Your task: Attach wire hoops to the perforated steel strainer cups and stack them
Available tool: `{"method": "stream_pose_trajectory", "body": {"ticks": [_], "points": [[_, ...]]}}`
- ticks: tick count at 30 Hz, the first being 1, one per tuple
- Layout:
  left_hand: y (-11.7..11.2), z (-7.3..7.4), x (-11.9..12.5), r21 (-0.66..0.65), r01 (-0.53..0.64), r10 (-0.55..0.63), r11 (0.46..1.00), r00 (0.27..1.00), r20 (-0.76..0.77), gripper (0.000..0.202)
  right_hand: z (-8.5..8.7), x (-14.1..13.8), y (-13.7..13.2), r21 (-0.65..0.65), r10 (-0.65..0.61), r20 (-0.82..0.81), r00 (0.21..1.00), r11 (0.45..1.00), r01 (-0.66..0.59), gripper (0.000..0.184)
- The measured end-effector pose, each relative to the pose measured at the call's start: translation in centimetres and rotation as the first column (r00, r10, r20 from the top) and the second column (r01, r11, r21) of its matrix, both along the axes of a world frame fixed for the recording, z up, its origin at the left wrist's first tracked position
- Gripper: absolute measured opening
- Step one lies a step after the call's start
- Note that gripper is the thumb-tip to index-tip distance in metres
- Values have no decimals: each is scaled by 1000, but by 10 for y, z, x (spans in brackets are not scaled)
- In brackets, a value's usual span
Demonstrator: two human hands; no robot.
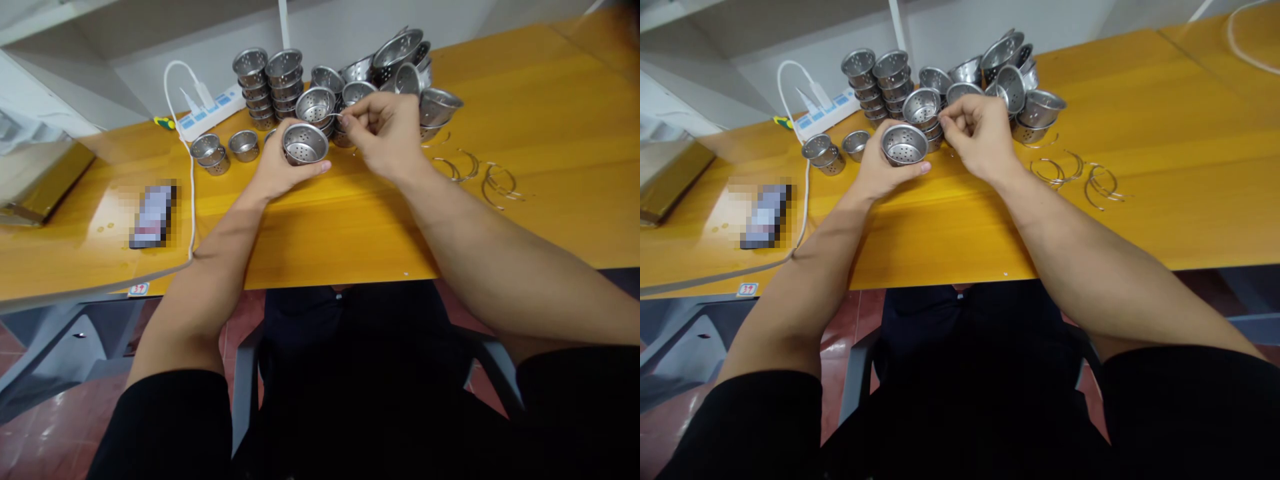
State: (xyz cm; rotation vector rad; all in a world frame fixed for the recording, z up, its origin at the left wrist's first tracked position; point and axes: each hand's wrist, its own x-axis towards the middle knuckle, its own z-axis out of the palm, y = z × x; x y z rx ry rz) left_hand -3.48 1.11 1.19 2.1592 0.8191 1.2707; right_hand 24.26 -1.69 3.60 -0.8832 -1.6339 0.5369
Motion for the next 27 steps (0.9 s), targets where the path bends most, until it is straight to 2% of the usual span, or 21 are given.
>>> {"method": "stream_pose_trajectory", "body": {"ticks": [6, 10, 15, 27], "points": [[4, -4, -1, 36, 1, 0, 999, 999, -33, 120, 3, 0, -4, 15, -2, -1, 1000, 1000, 2, 45], [5, -8, 1, 26, -12, 13, 1000, 1000, -19, 111, 4, -1, -4, 28, 13, -22, 1000, 1000, -13, 49], [7, -9, 0, 0, 22, -22, 1000, 999, -28, 119, 4, -3, -5, 18, 18, -12, 1000, 1000, -18, 58], [14, -23, 0, 65, 31, -28, 997, 999, -37, 117, 5, -6, -12, -15, -7, 37, 999, 1000, 8, 43]]}}
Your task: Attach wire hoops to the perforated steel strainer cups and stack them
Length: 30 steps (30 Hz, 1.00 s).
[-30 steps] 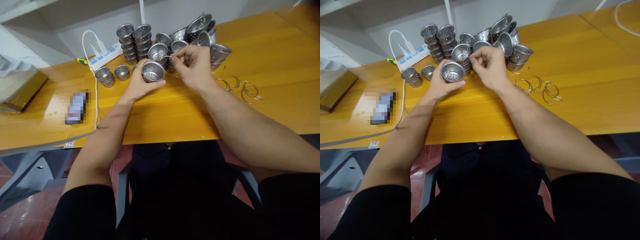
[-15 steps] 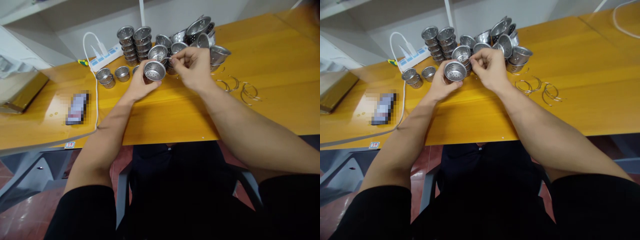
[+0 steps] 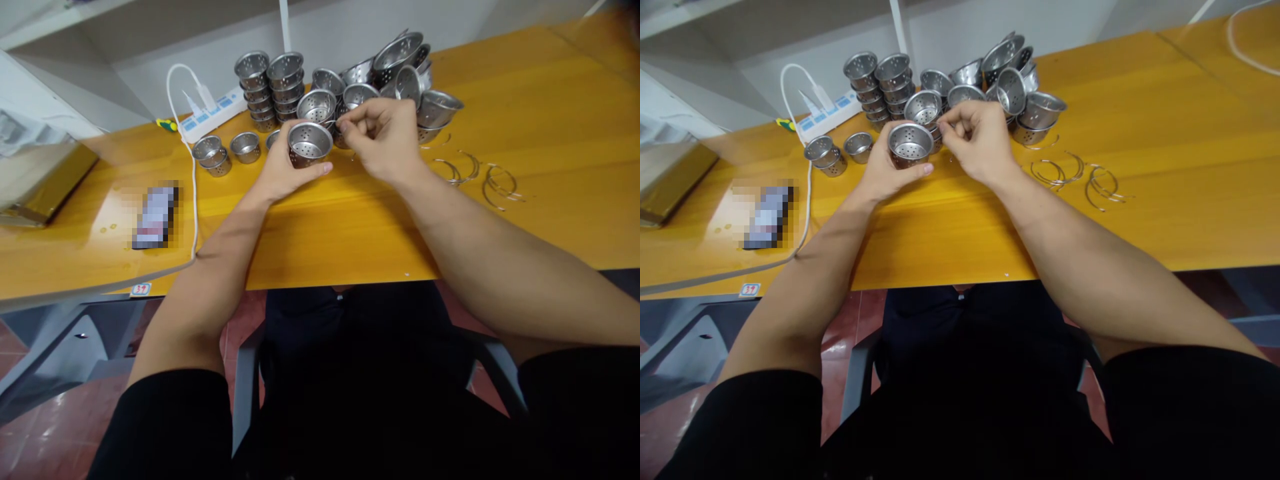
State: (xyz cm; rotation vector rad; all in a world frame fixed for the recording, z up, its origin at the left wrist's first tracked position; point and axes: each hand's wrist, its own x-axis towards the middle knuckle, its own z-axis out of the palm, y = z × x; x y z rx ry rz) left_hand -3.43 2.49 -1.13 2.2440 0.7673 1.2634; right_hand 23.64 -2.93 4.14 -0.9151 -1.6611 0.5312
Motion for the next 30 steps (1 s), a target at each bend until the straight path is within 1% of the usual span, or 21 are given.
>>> {"method": "stream_pose_trajectory", "body": {"ticks": [4, 7, 11, 14, 19, 21, 24, 27, 30], "points": [[1, 0, 1, -37, 47, -47, 998, 999, 6, 116, -1, 0, 1, 28, 20, -37, 999, 999, -19, 41], [-3, 6, 1, -52, 26, -27, 998, 999, -23, 122, -1, 0, 2, 29, 21, -26, 999, 999, -21, 40], [-10, 13, 3, -50, -9, 8, 999, 1000, -20, 117, -1, 1, 3, 21, 4, -23, 1000, 1000, -3, 45], [-10, 14, 3, -48, 8, -8, 999, 1000, -5, 117, -1, 1, 2, 5, -2, -2, 1000, 1000, 2, 45], [-7, 10, 2, -26, 57, -57, 998, 998, 12, 118, 5, -1, -8, -14, 52, -23, 998, 999, -52, 60], [-7, 9, 2, 2, 61, -61, 998, 998, 6, 120, 9, -3, -14, -63, 58, 7, 998, 996, -57, 55], [-9, 9, 3, 37, 45, -44, 998, 998, -37, 121, 14, -4, -22, -130, 46, 74, 996, 991, -36, 40], [-13, 10, 4, 33, 15, -12, 999, 996, -85, 120, 16, -6, -26, -131, 18, 97, 995, 991, -5, 33], [-15, 9, 7, 11, 23, -22, 1000, 993, -117, 125, 13, -7, -23, -109, -14, 104, 994, 994, 26, 30]]}}
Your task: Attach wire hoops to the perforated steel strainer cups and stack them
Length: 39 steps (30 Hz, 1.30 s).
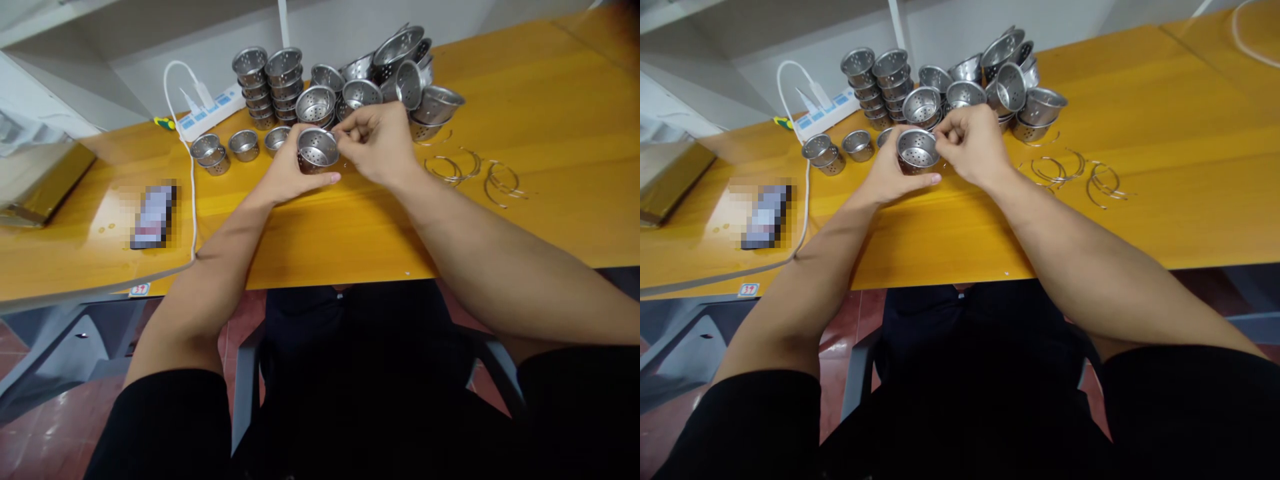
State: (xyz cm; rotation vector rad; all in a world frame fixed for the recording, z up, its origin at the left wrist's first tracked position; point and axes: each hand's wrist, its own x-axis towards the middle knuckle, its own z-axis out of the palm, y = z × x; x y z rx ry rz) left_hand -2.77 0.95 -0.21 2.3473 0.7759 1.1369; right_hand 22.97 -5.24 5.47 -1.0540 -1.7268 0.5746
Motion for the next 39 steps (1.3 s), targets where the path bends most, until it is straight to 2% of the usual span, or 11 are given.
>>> {"method": "stream_pose_trajectory", "body": {"ticks": [6, 11, 18, 21, 24, 26, 31, 39], "points": [[-10, 3, 6, -13, 25, -25, 1000, 1000, -12, 126, -6, -2, 6, 47, -36, 47, 998, 998, 34, 23], [-15, 4, 9, -17, -15, 15, 1000, 1000, -15, 115, -4, -5, 2, -3, -36, 34, 999, 999, 36, 22], [-16, 8, 10, -3, 21, -21, 1000, 999, 26, 104, 10, -11, -11, -90, -16, 22, 1000, 996, 18, 24], [-18, 12, 8, -43, 24, -21, 999, 998, 57, 98, 19, -4, -16, -157, 83, -17, 996, 984, -85, 41], [-18, 13, 3, -118, 45, -34, 992, 995, 93, 94, 25, 8, -17, -182, 287, -60, 956, 939, -293, 65], [-16, 14, -1, -140, 78, -64, 987, 992, 104, 96, 26, 14, -16, -198, 341, -56, 939, 917, -345, 71], [-13, 12, -2, -70, 60, -58, 996, 998, 32, 111, 23, 12, -13, -237, 246, -53, 968, 938, -251, 69], [-6, 5, -2, 49, 66, -65, 997, 998, -21, 103, 20, 10, -9, -241, 242, -81, 967, 937, -254, 70]]}}
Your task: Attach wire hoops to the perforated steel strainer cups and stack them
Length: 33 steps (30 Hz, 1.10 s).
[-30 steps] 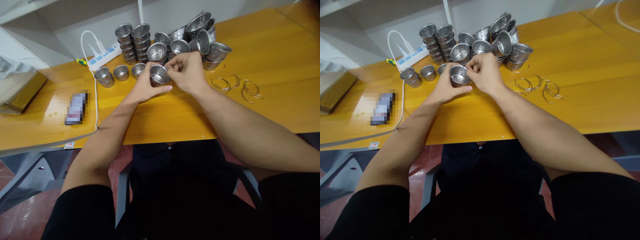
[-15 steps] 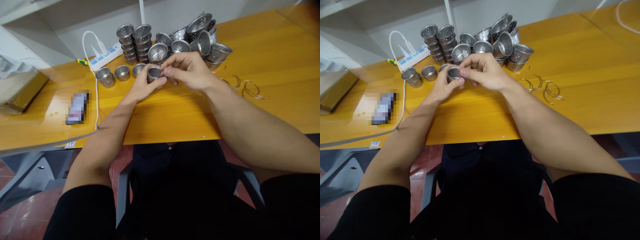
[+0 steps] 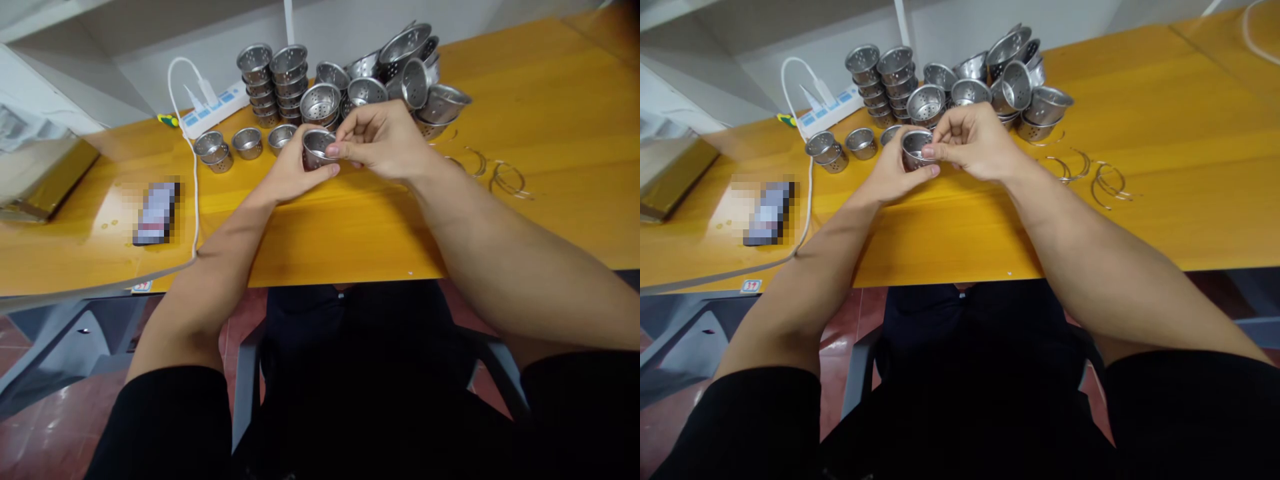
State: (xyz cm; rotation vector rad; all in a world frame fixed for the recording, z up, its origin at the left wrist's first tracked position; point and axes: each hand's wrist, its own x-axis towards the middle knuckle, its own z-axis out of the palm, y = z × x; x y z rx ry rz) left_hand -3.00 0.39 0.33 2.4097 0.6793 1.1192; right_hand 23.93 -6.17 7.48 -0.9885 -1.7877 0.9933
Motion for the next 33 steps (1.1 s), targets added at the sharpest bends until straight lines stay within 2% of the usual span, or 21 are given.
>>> {"method": "stream_pose_trajectory", "body": {"ticks": [8, 11, 15, 17, 20, 26, 30, 33], "points": [[3, -1, -2, -25, 26, -27, 999, 999, -30, 108, 0, 2, -1, 31, 29, 46, 998, 999, -31, 73], [4, -2, -2, -37, 34, -34, 999, 999, 4, 110, -2, 2, -1, 51, 23, 34, 999, 998, -25, 67], [4, 0, -4, -105, -73, 75, 992, 997, 13, 108, -2, -1, -4, 193, -29, -18, 999, 981, 32, 53], [2, 3, -5, -136, -125, 128, 983, 992, 10, 106, 1, -2, -8, 231, -78, 62, 995, 971, 62, 47], [-3, 10, -3, -159, -142, 148, 977, 989, 25, 103, 6, -2, -14, 240, -121, 182, 976, 968, 75, 40], [-11, 19, 0, -160, -154, 160, 975, 987, 23, 95, 1, -1, -11, 354, -22, 244, 970, 933, -68, 28], [-13, 21, 0, -140, -134, 139, 981, 990, 29, 96, 0, -4, -13, 282, 34, 263, 964, 953, -110, 30], [-15, 22, 0, -133, -128, 132, 983, 991, 24, 96, 5, -7, -19, 186, 18, 295, 955, 980, -76, 37]]}}
